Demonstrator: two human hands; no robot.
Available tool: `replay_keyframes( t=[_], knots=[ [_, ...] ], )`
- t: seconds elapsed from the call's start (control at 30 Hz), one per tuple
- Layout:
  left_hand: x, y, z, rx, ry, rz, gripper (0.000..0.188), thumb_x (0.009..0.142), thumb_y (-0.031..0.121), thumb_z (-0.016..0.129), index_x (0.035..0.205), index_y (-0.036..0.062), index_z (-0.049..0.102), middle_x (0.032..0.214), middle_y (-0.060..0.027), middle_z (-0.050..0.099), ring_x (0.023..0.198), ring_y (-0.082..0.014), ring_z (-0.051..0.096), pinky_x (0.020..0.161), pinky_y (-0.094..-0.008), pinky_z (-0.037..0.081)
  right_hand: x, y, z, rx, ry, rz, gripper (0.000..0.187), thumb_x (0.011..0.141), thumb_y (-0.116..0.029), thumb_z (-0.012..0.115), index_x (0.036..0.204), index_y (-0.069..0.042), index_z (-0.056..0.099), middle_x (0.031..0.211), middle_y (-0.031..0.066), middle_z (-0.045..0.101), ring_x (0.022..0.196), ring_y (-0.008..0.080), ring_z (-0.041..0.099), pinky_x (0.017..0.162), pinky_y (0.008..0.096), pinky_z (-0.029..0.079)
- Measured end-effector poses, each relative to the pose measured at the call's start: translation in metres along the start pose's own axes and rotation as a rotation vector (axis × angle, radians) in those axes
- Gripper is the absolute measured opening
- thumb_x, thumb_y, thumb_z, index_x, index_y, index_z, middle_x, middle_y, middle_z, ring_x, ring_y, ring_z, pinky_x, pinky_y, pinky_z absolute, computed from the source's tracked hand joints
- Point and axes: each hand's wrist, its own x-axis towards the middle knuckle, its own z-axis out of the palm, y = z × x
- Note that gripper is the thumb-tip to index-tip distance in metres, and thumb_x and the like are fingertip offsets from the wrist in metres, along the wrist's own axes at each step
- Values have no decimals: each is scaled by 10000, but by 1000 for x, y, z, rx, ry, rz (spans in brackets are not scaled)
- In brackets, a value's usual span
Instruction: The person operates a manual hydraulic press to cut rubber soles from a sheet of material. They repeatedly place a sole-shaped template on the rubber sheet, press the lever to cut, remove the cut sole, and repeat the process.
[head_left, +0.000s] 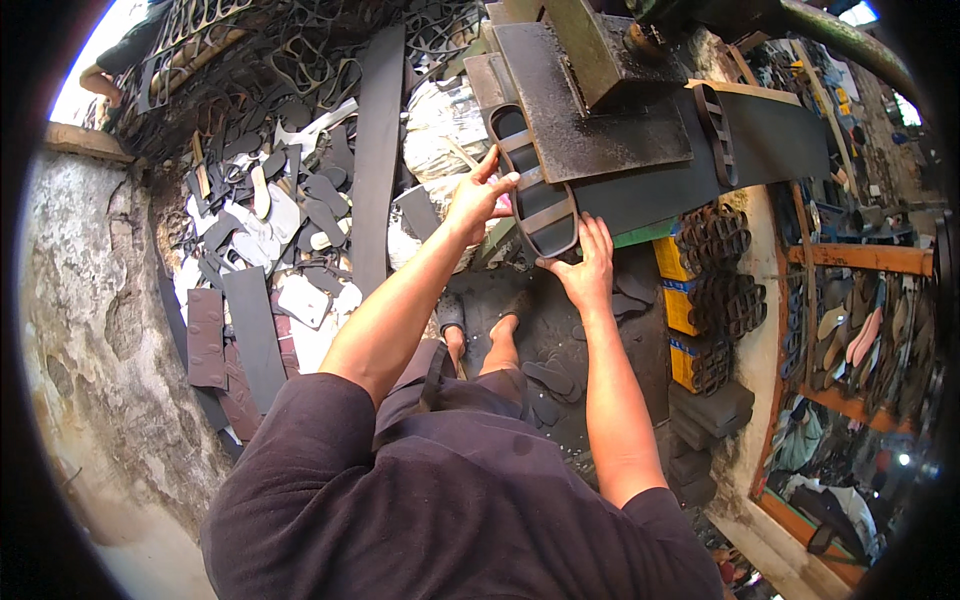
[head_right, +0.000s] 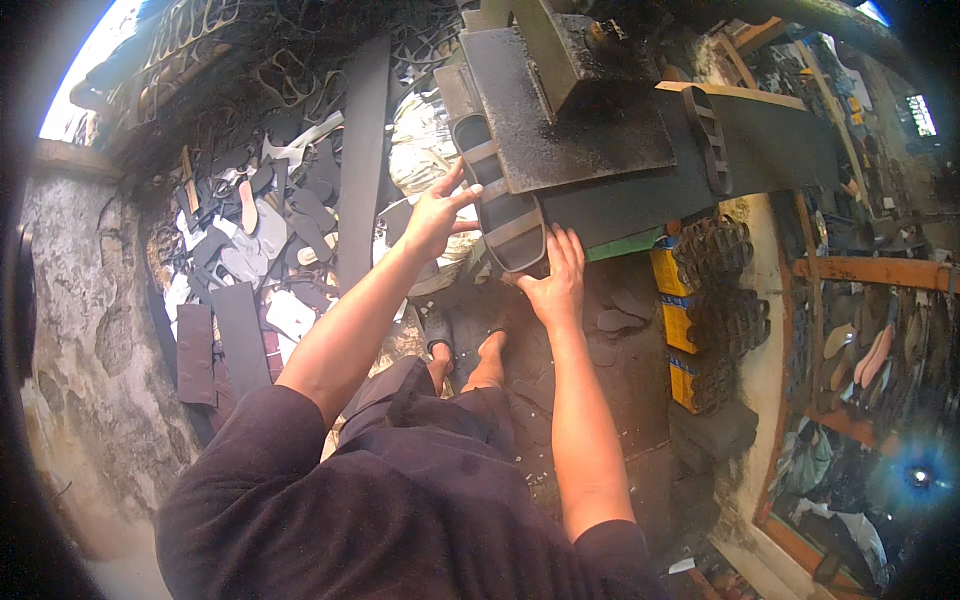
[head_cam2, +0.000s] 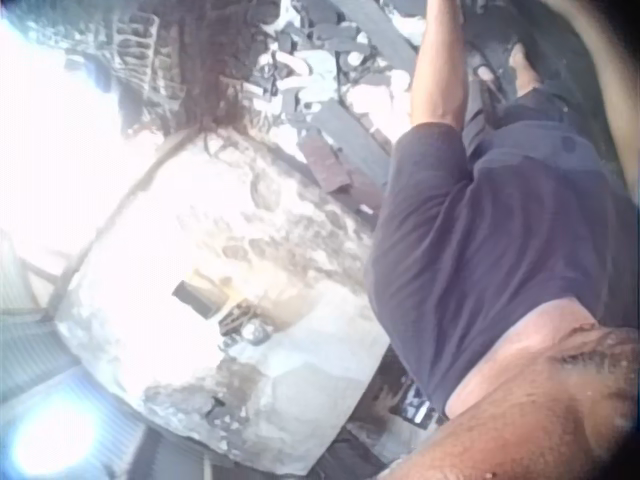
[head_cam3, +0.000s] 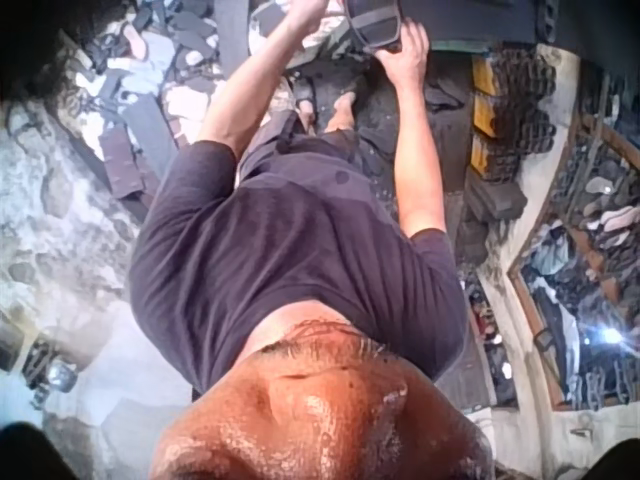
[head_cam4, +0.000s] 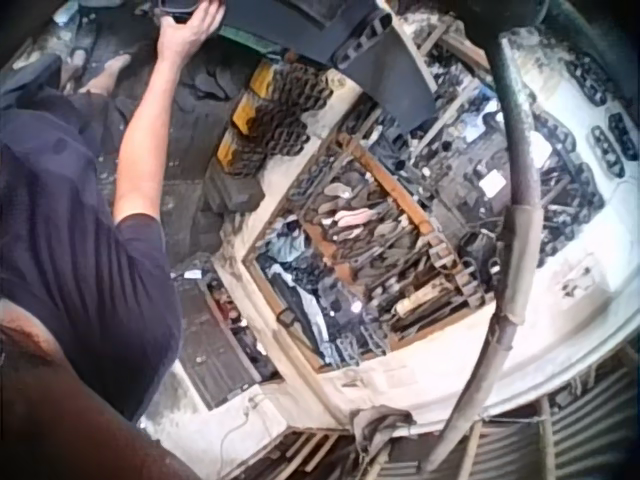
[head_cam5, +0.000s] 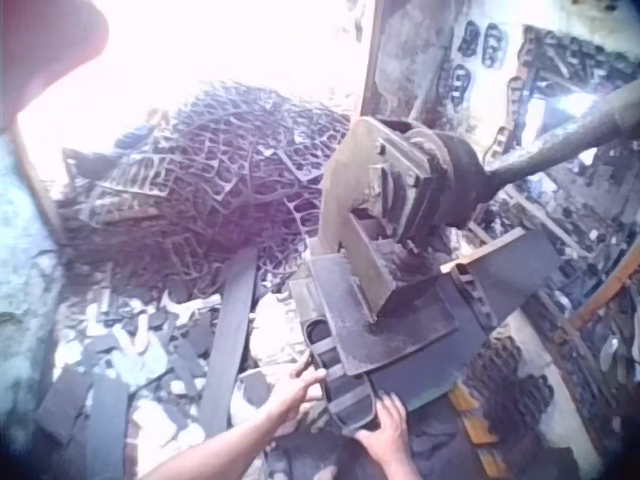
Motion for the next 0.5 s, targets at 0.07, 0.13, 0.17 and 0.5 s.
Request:
replay_keyframes(
  t=[0.07, 0.13, 0.17, 0.5],
  knots=[
    [-1, 1, 0, 2, 1, 12, 837, 963, 63, 715, 1649, 133, 239, 1687, -163, 263, 1325, -289, 569, 805, -391, 667, 0, -1, 0, 24, -1, 12, 918, 597, -299, 968, 1389, -23, 595, 1516, 154, 537, 1460, 363, 418, 1198, 457, 381],
    [0, 2, -1, -7, -1, 11, 843, 957, 50, 718, 1648, 132, 241, 1687, -185, 245, 1279, -289, 602, 779, -381, 671, 1, -2, -4, 60, -12, 28, 914, 594, -295, 970, 1385, -23, 602, 1515, 155, 539, 1461, 359, 419, 1201, 455, 378],
    [1, 1, -2, -16, -9, 8, 844, 956, 48, 719, 1648, 131, 242, 1689, -188, 237, 1255, -285, 619, 773, -380, 670, 2, -2, -5, 78, -18, 36, 912, 592, -293, 971, 1383, -23, 605, 1515, 156, 540, 1462, 357, 419, 1202, 454, 376],
    [-1, 3, 3, -7, 3, 2, 825, 973, 31, 680, 1654, 134, 224, 1689, -145, 276, 1273, -267, 603, 744, -372, 664, -1, 5, 3, 12, 4, -17, 960, 613, -298, 960, 1432, -7, 553, 1529, 173, 517, 1466, 377, 400, 1207, 464, 362]
  ],
)
